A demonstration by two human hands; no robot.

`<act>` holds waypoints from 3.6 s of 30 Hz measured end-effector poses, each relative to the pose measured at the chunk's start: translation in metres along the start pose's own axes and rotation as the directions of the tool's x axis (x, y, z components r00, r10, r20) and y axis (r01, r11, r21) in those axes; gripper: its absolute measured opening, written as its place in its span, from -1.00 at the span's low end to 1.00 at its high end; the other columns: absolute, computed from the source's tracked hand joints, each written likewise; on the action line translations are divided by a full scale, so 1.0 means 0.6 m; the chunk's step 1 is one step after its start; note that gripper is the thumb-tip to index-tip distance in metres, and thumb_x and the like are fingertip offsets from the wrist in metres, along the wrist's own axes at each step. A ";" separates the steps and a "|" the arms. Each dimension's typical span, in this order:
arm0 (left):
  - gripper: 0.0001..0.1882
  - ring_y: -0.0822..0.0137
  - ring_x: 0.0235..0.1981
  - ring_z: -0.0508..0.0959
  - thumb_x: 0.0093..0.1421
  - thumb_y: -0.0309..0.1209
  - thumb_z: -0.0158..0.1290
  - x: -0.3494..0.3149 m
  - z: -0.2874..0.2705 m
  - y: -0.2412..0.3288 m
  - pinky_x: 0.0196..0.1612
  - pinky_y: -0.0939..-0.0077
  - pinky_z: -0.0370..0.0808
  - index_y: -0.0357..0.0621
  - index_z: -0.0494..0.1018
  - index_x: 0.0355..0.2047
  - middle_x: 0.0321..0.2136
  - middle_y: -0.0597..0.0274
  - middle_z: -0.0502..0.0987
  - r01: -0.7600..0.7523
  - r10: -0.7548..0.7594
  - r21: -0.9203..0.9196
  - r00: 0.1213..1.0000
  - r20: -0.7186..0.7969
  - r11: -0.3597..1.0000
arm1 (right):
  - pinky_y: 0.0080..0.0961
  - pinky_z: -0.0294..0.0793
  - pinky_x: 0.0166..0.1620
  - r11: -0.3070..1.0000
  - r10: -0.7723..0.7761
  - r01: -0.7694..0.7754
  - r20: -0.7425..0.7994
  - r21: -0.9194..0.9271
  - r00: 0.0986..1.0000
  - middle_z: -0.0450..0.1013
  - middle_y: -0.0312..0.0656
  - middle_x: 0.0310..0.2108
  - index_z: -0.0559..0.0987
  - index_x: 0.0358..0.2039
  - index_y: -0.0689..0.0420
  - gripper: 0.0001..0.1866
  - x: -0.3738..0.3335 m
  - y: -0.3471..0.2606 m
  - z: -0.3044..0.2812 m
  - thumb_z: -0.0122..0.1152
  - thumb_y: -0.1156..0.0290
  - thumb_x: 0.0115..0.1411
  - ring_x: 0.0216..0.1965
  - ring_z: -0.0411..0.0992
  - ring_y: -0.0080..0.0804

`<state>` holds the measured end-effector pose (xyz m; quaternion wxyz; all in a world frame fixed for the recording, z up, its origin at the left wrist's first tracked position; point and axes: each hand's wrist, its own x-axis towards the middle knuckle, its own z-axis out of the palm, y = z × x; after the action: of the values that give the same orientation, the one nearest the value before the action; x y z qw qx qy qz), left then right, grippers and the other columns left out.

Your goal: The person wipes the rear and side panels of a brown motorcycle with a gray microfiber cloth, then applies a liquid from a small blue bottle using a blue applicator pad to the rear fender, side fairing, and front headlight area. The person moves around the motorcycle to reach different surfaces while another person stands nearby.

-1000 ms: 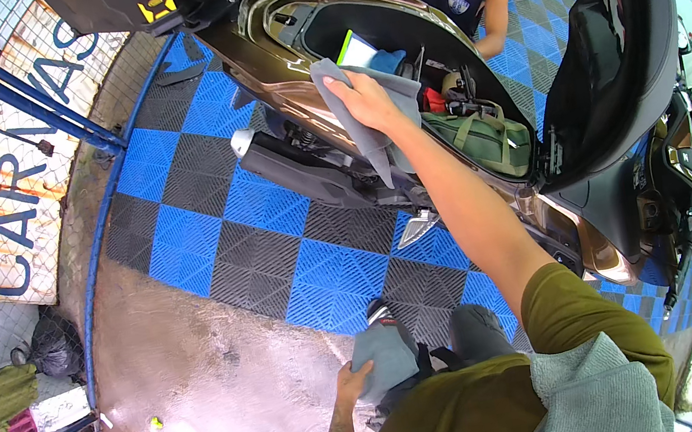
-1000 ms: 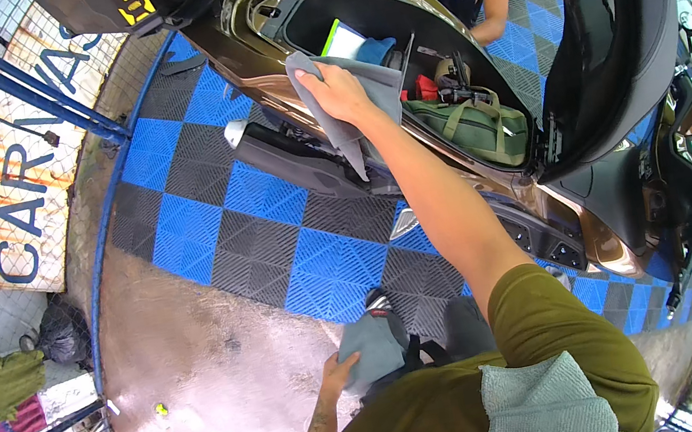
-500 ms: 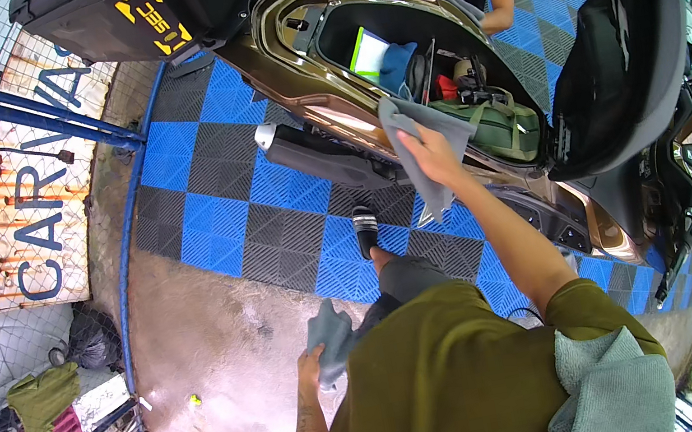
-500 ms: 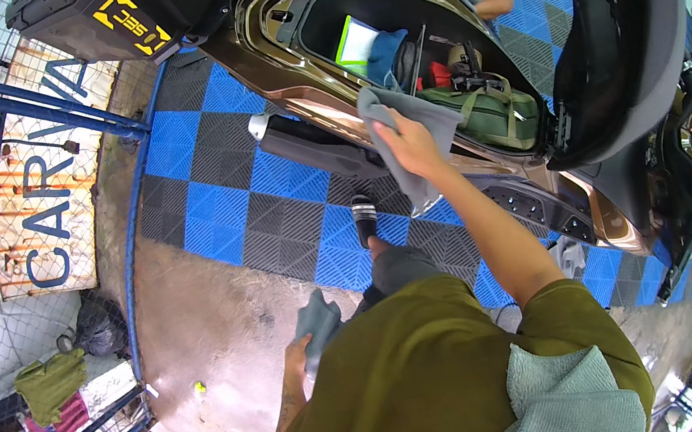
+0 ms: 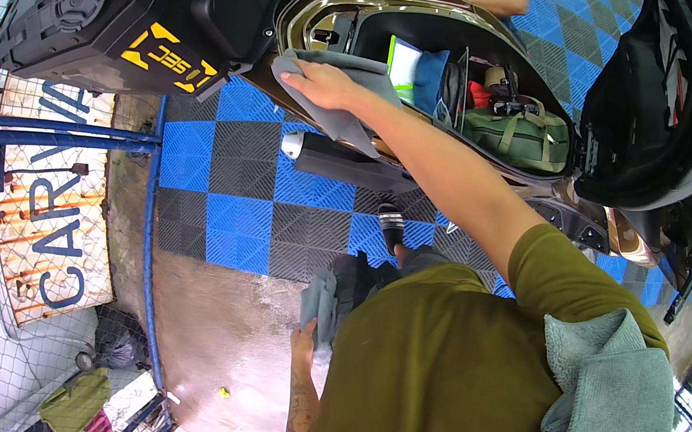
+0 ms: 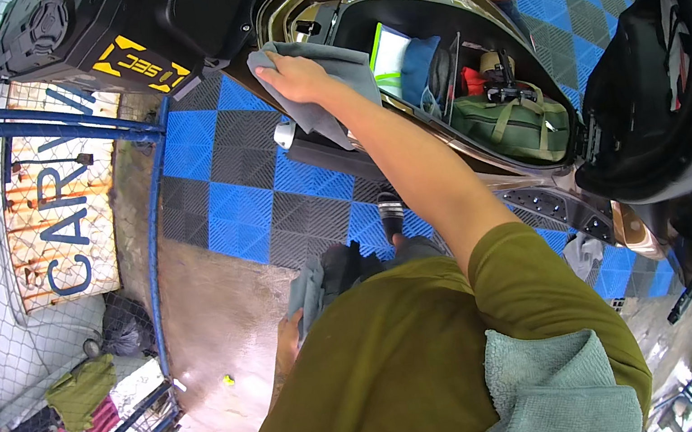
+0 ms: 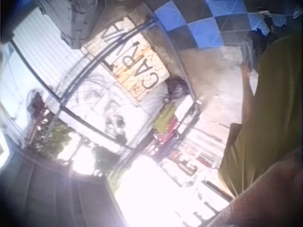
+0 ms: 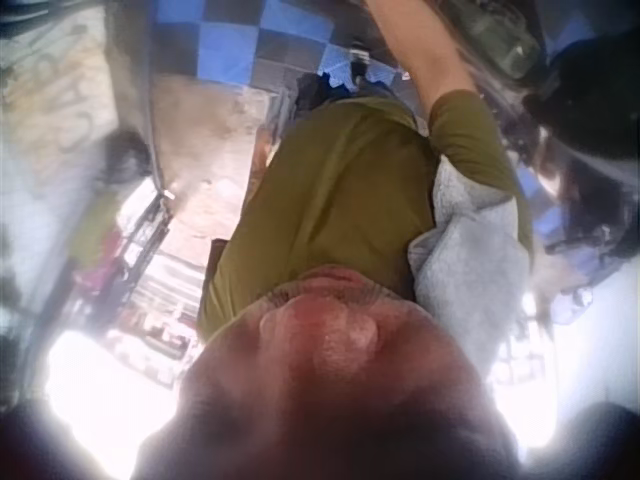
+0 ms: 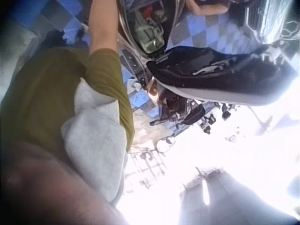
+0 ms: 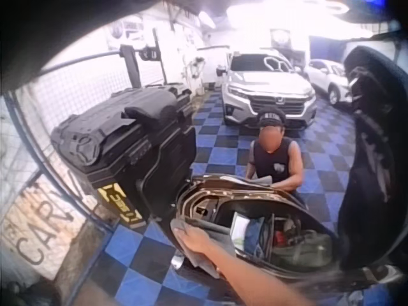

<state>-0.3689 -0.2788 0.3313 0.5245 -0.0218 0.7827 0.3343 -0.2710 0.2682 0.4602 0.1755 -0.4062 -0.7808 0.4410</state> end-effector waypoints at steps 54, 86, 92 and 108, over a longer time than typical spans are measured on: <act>-0.52 0.29 -0.32 0.62 0.23 -0.22 0.17 0.409 -0.388 0.612 -0.23 0.42 0.56 -0.38 0.46 0.00 -0.24 0.07 0.62 -0.719 0.093 0.479 0.597 0.797 0.503 | 0.12 -0.06 0.40 0.822 -0.096 -0.472 -0.896 -0.317 0.434 0.32 -0.08 0.29 0.51 0.18 -0.03 -0.50 -0.096 -0.008 0.218 0.17 0.11 0.25 0.38 0.13 -0.01; -0.54 0.33 -0.24 0.61 0.28 -0.25 0.12 0.394 -0.305 0.698 -0.15 0.46 0.54 -0.37 0.45 0.05 -0.17 0.06 0.62 -0.431 -0.088 0.733 0.829 0.552 0.526 | -0.06 -0.10 0.45 0.677 -0.197 -0.353 -0.621 -0.646 0.759 0.17 -0.14 0.39 0.39 0.27 0.09 -0.45 0.021 0.001 0.388 0.00 0.27 0.27 0.44 0.04 -0.21; -0.54 0.36 -0.30 0.62 0.27 -0.23 0.15 0.446 -0.352 0.682 -0.22 0.47 0.55 -0.37 0.46 0.01 -0.23 0.11 0.63 -0.731 -0.009 0.633 0.653 0.758 0.254 | -0.26 0.03 0.43 0.653 -0.231 -0.212 -0.458 -0.727 0.859 0.17 -0.22 0.41 0.35 0.29 0.11 -0.43 -0.064 0.033 0.335 -0.05 0.27 0.27 0.41 0.13 -0.37; -0.54 0.34 -0.36 0.60 0.28 -0.25 0.13 0.379 -0.258 0.705 -0.27 0.44 0.54 -0.41 0.44 0.00 -0.27 0.05 0.62 -0.483 -0.075 0.799 0.838 0.540 0.359 | 0.03 0.42 -0.08 0.876 0.346 0.051 -0.700 0.479 0.625 0.52 0.26 -0.28 0.52 -0.13 0.32 -0.49 -0.046 -0.058 0.369 -0.03 0.03 0.38 -0.18 0.50 0.24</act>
<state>-0.7582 0.0366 0.3879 0.5781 0.4583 0.6684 -0.0952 -0.4111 0.1160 0.3700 0.5420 -0.5660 -0.4678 0.4088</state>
